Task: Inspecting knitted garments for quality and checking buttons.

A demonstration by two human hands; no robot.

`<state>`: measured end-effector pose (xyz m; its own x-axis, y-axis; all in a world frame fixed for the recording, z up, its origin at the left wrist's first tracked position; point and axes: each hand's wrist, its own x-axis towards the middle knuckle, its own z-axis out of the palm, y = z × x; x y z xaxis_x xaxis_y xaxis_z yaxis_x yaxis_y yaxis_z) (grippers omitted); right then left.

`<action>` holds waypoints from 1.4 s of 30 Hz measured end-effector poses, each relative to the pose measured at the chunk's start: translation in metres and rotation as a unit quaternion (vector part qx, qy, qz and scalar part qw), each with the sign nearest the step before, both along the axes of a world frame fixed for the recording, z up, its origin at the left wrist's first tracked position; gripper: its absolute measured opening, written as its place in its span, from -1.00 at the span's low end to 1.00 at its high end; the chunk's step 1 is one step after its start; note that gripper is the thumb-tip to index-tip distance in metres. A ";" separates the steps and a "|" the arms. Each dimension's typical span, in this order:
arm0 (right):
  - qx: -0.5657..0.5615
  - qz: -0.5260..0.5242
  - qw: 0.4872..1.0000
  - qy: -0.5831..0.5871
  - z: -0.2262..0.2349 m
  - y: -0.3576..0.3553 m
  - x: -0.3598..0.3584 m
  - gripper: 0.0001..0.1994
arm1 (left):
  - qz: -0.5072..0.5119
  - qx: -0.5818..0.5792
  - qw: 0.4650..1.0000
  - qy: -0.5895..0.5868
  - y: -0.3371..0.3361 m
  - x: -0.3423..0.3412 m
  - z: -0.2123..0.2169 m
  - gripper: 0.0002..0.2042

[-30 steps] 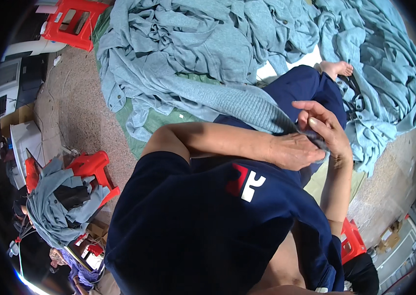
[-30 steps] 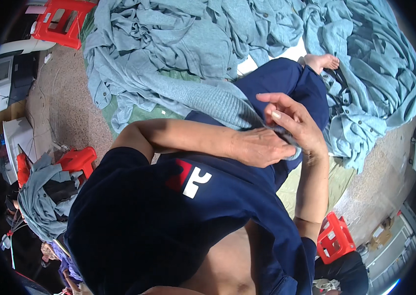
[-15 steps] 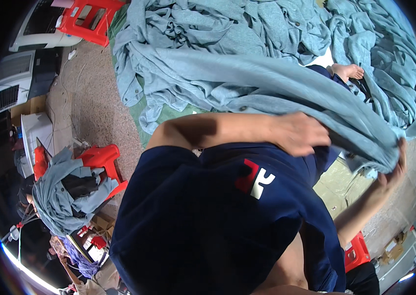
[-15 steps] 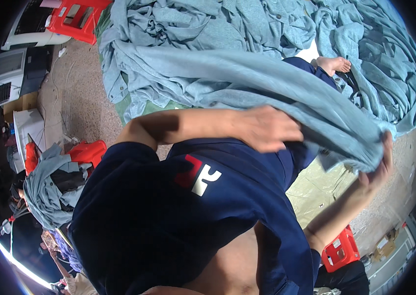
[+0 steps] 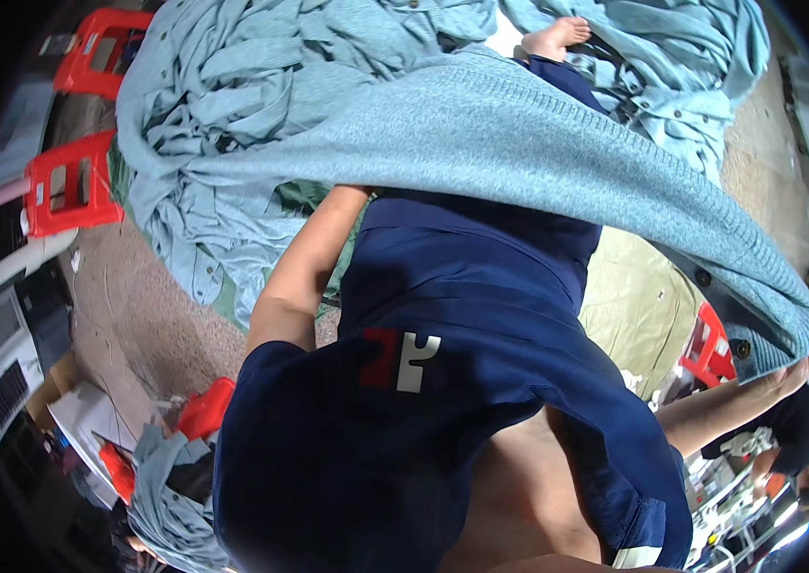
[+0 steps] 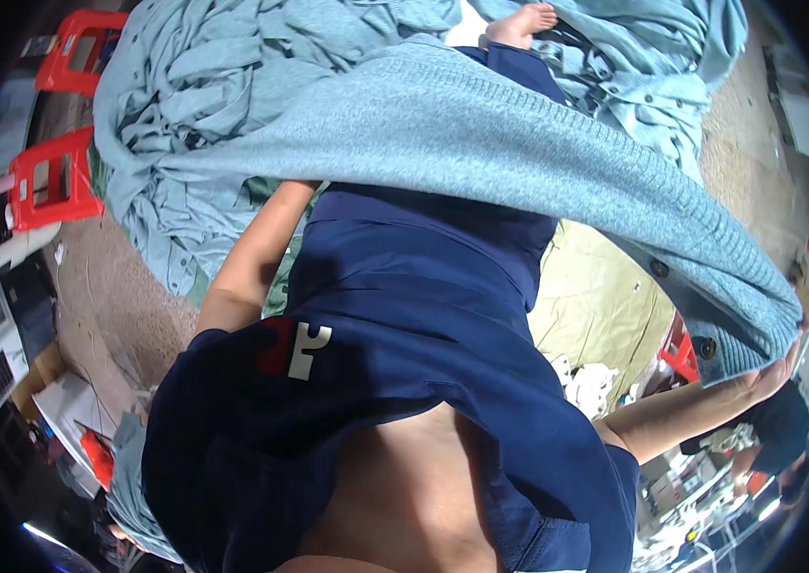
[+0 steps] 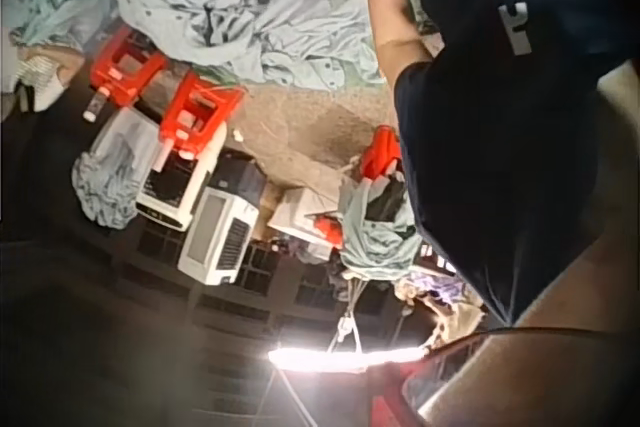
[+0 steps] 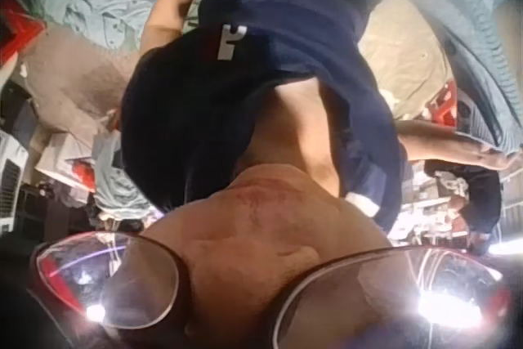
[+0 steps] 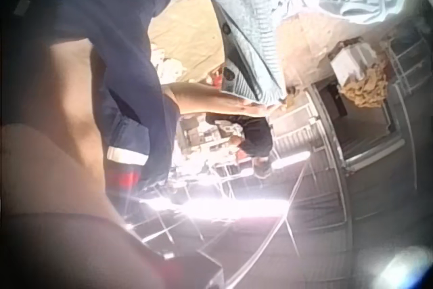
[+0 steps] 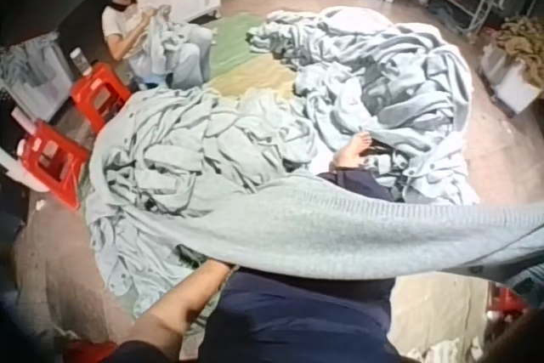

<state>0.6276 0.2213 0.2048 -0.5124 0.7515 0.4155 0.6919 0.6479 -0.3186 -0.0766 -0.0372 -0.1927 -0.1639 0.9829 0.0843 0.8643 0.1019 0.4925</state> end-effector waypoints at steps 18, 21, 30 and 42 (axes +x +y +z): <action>-0.367 -0.471 0.733 0.325 -0.238 0.021 0.113 -0.71 | -0.209 -0.193 0.902 -0.325 0.111 -0.015 0.228 -0.71; -0.541 -0.385 0.738 0.118 -0.309 -0.008 -0.042 -0.81 | -0.146 -0.195 0.955 -0.171 0.090 -0.004 0.228 -0.64; -0.209 0.001 0.966 0.152 -0.242 -0.038 -0.301 -0.64 | -0.174 0.027 0.983 -0.050 0.063 0.027 0.241 -0.74; -0.002 0.133 0.977 0.169 -0.226 -0.079 -0.344 -0.69 | 0.103 0.298 0.944 0.095 0.031 0.001 0.238 -0.77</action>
<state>0.2835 0.1425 -0.0212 -0.5237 0.6125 0.5921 0.3542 0.7886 -0.5026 -0.0761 -0.0059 0.0452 -0.2735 0.7006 0.6591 0.9347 0.0317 0.3540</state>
